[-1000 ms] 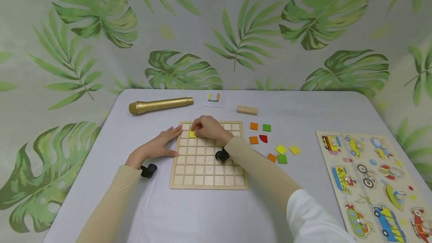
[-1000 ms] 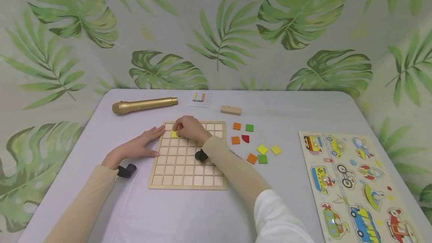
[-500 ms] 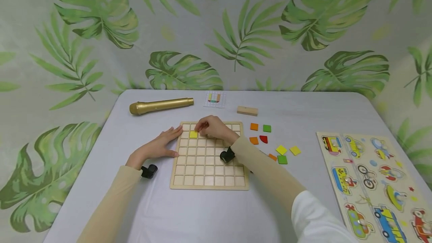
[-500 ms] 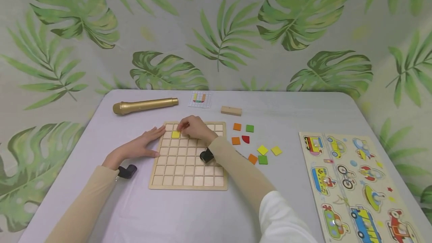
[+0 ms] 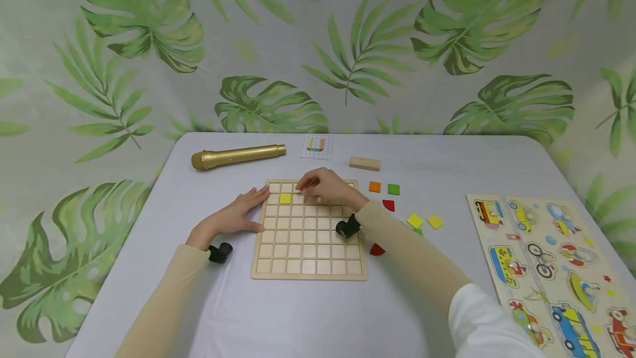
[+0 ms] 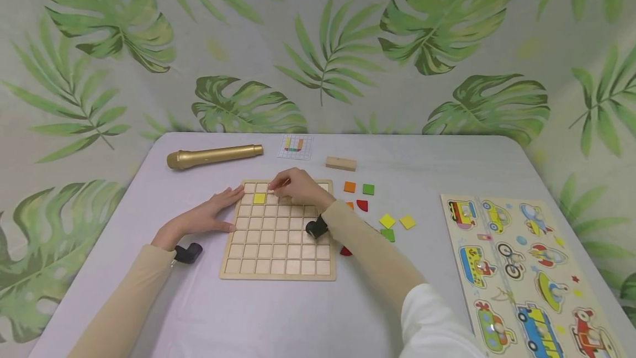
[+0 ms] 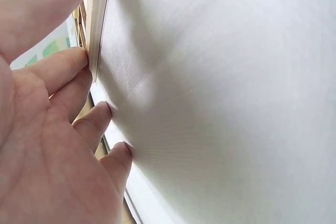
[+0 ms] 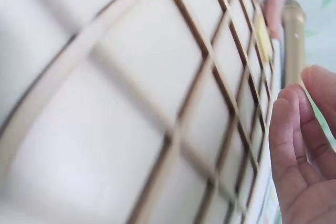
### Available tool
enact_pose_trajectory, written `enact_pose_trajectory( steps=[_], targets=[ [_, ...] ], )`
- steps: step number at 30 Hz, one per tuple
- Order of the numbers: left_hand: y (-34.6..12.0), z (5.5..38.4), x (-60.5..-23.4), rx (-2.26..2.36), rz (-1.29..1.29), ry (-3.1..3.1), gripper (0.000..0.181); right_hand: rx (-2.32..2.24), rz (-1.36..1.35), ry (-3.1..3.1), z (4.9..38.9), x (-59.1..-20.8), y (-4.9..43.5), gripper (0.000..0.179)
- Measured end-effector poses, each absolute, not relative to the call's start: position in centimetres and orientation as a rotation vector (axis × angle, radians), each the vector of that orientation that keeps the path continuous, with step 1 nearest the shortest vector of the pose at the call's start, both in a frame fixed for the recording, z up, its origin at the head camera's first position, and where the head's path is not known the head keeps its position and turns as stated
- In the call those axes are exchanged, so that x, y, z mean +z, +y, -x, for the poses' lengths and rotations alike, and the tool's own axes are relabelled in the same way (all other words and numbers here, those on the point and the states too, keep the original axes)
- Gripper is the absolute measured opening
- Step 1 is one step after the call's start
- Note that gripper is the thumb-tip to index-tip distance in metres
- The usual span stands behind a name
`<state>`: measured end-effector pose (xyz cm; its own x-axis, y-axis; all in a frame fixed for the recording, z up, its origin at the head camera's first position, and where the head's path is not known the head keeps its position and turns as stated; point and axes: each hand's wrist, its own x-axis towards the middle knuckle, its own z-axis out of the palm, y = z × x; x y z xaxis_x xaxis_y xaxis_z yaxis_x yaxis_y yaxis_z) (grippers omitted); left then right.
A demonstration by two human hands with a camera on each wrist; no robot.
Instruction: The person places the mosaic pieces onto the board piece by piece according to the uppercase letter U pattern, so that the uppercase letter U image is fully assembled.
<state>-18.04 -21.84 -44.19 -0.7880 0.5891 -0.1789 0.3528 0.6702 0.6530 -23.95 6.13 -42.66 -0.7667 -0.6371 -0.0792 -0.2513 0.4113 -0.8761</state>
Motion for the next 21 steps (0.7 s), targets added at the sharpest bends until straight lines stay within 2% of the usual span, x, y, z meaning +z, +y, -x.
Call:
enact_pose_trajectory(
  steps=[12,21],
  targets=[
    [-22.0,18.1,-44.3,0.824,-0.751,2.509,0.089,-1.468,0.545,2.150,23.1,-41.2,17.4,0.032],
    [-22.0,18.2,-44.5,0.824,-0.758,2.502,0.095,-1.506,0.471,2.173,21.8,-41.4,25.8,0.035]
  ],
)
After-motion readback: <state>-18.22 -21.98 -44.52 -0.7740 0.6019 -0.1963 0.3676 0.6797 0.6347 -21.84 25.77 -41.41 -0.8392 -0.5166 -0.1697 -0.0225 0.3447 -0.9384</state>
